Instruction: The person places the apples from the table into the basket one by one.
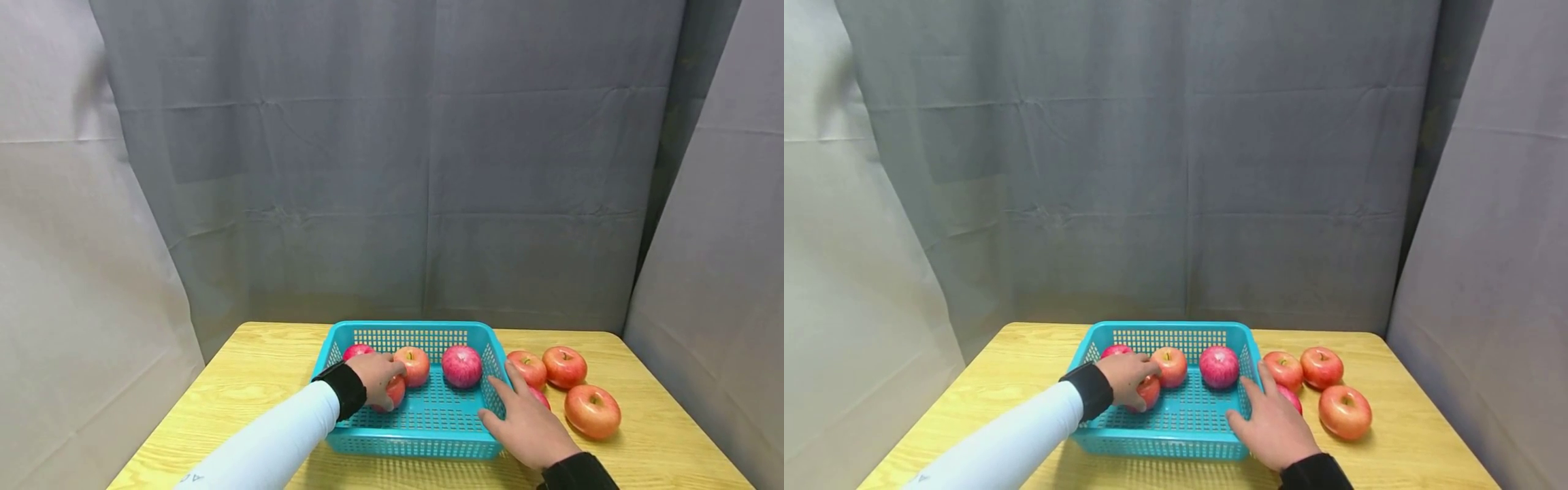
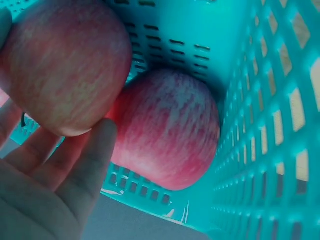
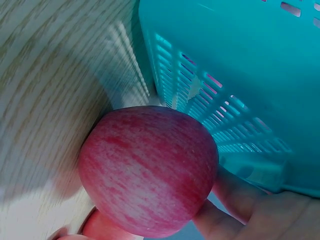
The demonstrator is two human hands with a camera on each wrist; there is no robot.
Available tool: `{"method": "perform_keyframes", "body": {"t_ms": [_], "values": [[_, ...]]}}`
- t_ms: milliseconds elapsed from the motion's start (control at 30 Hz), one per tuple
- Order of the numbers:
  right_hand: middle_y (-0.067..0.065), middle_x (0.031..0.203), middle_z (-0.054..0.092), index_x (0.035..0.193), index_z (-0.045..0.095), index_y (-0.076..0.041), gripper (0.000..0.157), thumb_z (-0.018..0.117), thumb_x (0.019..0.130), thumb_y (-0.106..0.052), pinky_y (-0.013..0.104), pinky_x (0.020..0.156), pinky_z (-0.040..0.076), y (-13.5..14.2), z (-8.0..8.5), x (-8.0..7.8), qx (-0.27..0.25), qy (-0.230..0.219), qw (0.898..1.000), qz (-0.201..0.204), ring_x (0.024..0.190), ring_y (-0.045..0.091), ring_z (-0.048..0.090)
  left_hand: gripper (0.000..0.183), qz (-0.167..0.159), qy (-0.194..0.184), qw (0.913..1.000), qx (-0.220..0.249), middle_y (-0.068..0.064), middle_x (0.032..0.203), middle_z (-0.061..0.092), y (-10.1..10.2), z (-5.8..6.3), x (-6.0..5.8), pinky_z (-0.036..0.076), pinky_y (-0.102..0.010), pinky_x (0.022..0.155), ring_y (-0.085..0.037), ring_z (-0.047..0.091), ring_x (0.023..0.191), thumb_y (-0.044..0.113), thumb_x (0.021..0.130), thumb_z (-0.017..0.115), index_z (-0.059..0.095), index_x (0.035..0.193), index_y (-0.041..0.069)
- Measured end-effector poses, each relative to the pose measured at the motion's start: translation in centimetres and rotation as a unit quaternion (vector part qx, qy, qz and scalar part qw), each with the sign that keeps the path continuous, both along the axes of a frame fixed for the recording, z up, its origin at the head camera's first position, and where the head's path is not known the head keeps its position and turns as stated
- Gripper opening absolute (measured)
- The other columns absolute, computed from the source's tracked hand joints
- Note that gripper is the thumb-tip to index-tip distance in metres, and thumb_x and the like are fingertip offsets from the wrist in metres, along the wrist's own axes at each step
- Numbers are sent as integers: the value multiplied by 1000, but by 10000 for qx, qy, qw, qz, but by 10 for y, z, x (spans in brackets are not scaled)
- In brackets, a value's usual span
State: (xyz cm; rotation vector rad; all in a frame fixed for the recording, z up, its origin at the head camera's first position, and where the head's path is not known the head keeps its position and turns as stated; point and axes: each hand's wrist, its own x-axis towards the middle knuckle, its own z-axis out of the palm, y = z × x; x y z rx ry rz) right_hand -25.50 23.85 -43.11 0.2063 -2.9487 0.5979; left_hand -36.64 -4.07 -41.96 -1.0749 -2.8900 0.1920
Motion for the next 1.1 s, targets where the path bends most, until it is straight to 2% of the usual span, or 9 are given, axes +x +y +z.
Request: {"method": "perform_keyframes", "body": {"t_ms": [233, 467, 567, 867, 1100], "values": [[21, 154, 13, 139, 46, -10, 74, 52, 87, -62, 63, 88, 44, -2, 1, 0, 10, -3, 10000, 5, 127, 41, 33, 59, -153, 364, 9992, -113, 5, 101, 62, -2, -3, 0, 52, -33, 67, -14, 55, 85, 43, 65, 84, 62, 118, 32], [22, 153, 13, 139, 45, -9, 76, 52, 86, -64, 63, 89, 44, -4, 3, 2, 51, 13, 10000, 61, 127, 42, 32, 59, -91, 326, 9992, -193, 4, 108, 61, -5, 4, 7, 52, -36, 73, -15, 55, 90, 46, 67, 82, 62, 120, 31], [22, 153, 13, 140, 45, -9, 76, 51, 86, -64, 63, 89, 43, -4, 4, 3, 63, -10, 10000, 50, 127, 41, 32, 58, -111, 347, 9993, -103, 4, 106, 61, -7, 8, 8, 52, -34, 72, -15, 55, 89, 45, 68, 81, 62, 120, 29], [22, 153, 13, 140, 45, -9, 76, 50, 88, -64, 64, 90, 42, -2, 2, 2, 58, 60, 10000, 34, 127, 41, 33, 52, 121, 319, 9989, 316, 3, 107, 62, -16, 30, 8, 53, -37, 73, -18, 55, 92, 35, 72, 77, 63, 120, 22], [23, 153, 14, 138, 47, -8, 74, 52, 87, -61, 64, 90, 41, 0, 1, 2, 18, 122, 9999, 59, 126, 42, 33, 55, 424, 362, 9977, 393, -3, 120, 60, -31, 52, 14, 52, -44, 84, -24, 54, 106, 46, 78, 72, 60, 126, 22]]}}
